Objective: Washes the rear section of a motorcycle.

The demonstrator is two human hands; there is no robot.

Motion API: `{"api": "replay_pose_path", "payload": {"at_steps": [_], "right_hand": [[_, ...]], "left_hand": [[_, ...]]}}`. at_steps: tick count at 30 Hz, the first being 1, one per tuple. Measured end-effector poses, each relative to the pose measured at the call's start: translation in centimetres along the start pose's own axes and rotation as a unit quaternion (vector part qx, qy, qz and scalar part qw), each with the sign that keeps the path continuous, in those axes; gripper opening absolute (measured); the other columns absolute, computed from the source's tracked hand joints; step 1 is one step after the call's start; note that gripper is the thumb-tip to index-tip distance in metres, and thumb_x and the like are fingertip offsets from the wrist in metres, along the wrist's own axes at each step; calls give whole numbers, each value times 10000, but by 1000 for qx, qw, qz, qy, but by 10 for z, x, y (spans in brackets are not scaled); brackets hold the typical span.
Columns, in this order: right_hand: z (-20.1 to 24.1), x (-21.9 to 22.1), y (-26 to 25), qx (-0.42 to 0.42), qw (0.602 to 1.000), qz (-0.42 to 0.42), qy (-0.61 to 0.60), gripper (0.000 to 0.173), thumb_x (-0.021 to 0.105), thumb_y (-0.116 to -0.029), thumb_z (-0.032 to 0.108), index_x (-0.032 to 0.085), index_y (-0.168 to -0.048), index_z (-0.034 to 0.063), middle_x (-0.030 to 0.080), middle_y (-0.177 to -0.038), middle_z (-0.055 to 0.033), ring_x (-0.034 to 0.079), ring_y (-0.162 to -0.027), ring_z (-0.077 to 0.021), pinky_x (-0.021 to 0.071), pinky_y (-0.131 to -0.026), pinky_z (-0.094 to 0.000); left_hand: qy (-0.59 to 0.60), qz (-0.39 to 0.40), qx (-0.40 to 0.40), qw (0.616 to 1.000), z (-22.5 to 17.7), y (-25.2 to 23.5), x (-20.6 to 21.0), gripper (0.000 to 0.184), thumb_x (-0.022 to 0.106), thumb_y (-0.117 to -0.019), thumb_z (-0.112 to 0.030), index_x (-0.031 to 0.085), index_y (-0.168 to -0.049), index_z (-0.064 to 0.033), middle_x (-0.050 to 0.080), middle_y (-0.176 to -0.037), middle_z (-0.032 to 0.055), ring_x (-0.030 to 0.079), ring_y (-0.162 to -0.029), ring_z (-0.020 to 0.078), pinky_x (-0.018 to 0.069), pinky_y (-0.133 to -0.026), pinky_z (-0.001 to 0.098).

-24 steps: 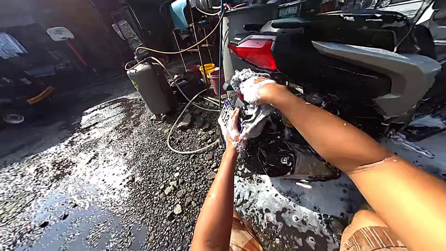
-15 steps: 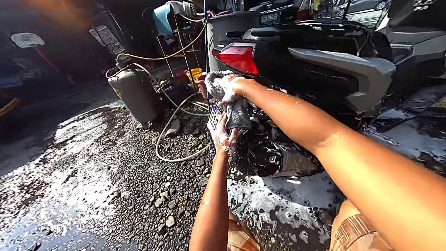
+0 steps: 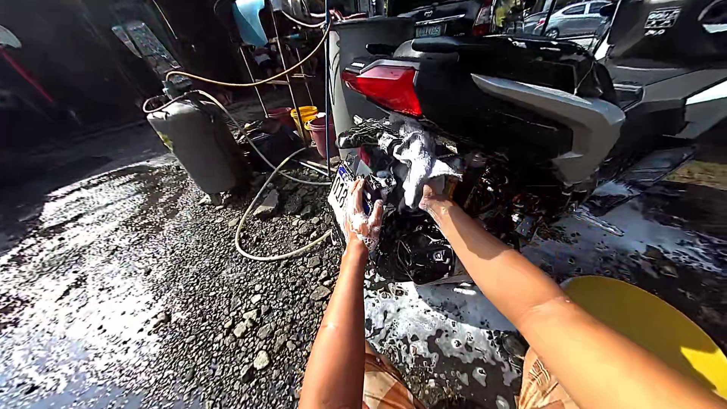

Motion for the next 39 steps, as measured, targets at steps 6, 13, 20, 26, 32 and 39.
{"api": "replay_pose_path", "payload": {"at_steps": [6,13,20,26,32,39], "right_hand": [[-21,18,28,2,999,22,26,361,606,-968,0,561,-1315,-89,627,-1240,-188,585,-1144,-125,481,-998,-251],[7,42,68,87,951,183,232,427,499,-1062,117,494,-1408,-134,520,-1440,-317,473,-1392,-382,350,-1177,-494],[47,46,64,-159,935,75,309,365,638,-979,127,619,-1312,-22,601,-1319,-273,595,-1214,-424,487,-1015,-602],[76,56,54,-254,864,283,329,314,624,-980,245,677,-1211,40,704,-1071,-185,671,-1033,-313,517,-913,-533],[72,46,60,-351,845,298,273,521,591,-998,439,594,-1445,172,554,-1504,-20,459,-1429,-171,341,-1218,-420],[-75,-46,83,-251,901,63,347,540,492,-983,606,751,-1250,215,673,-1367,40,537,-1371,-152,405,-1180,-394]], "left_hand": [[68,17,-19,997,4,5,-3,694,645,-927,-408,451,-1549,-168,389,-1635,16,364,-1500,160,342,-1218,447],[198,38,-22,979,20,16,-2,507,419,-1054,-220,444,-1557,-161,361,-1654,-6,375,-1492,145,332,-1224,417],[377,-2,-179,909,13,40,-18,369,313,-1095,-197,571,-1335,-87,653,-1160,-64,591,-1029,-19,500,-907,223],[605,-65,-134,782,-48,27,-46,527,346,-1045,-597,584,-1332,-225,695,-1215,-31,661,-1112,105,571,-934,366],[618,-91,-162,764,-51,5,-66,266,364,-1105,-240,623,-1082,-181,677,-866,-56,654,-794,23,572,-698,219],[514,-168,-212,814,-37,-118,-10,540,151,-1126,-424,517,-1378,-118,638,-1200,61,614,-1090,127,540,-928,363]]}}
Point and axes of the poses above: each hand's wrist, its own y-axis away from the middle knuckle, its own x-axis out of the palm, z = x × y, the point moved 2 cm from there along -y, towards the middle knuckle
